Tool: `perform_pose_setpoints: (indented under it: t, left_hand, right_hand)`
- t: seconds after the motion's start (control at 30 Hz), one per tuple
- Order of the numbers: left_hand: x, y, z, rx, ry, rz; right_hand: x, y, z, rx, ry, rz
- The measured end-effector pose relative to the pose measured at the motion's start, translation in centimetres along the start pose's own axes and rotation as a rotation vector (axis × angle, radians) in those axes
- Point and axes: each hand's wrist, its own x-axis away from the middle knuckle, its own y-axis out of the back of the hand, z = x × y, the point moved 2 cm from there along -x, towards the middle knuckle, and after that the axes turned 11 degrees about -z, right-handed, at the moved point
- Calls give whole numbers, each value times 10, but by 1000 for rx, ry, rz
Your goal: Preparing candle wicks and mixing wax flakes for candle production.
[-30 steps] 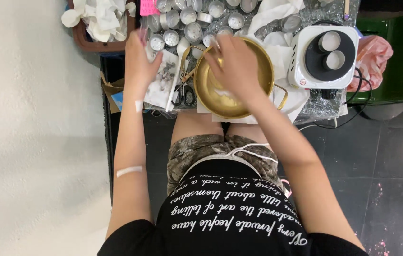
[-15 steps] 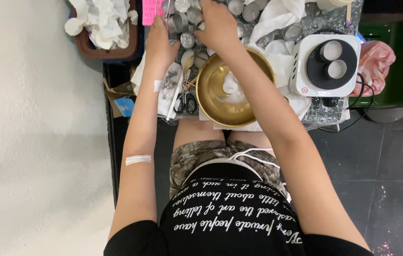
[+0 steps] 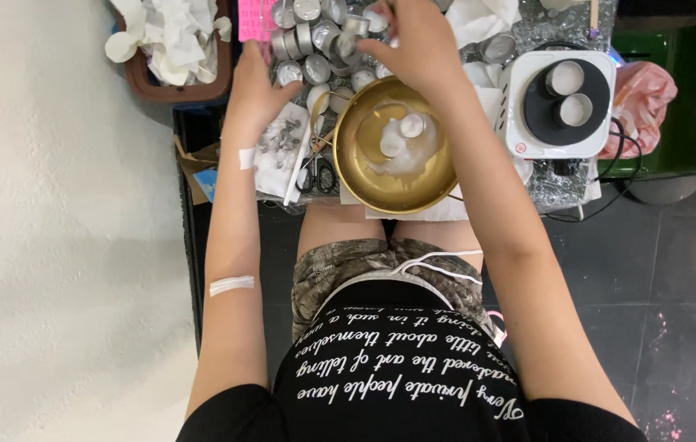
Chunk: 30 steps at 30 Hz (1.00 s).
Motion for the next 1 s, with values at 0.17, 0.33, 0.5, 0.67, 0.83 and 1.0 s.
perform_pose_setpoints:
  t: [0.17,0.33,0.5,0.67,0.83,1.0]
  left_hand:
    - [40,30,-38,19,-56,-111]
    - [103,32,-78,106,70,-121]
    - [137,-2,-82,741,498,-51]
    - [125,4,-111,265,139,-223]
    - [114,-7,-104,238,58,-224]
    - [115,-19,-80,403,204,-182]
  right_hand:
    - [81,77,26,-75,-250,-296]
    - [196,109,37,-209,-435,-454]
    - [273,105,18,-438,-593,-564]
    - [276,107,18,-96,-653,-405]
    - [268,91,15,-346,-688,-380]
    - [263,89,13,-468,-736,-366]
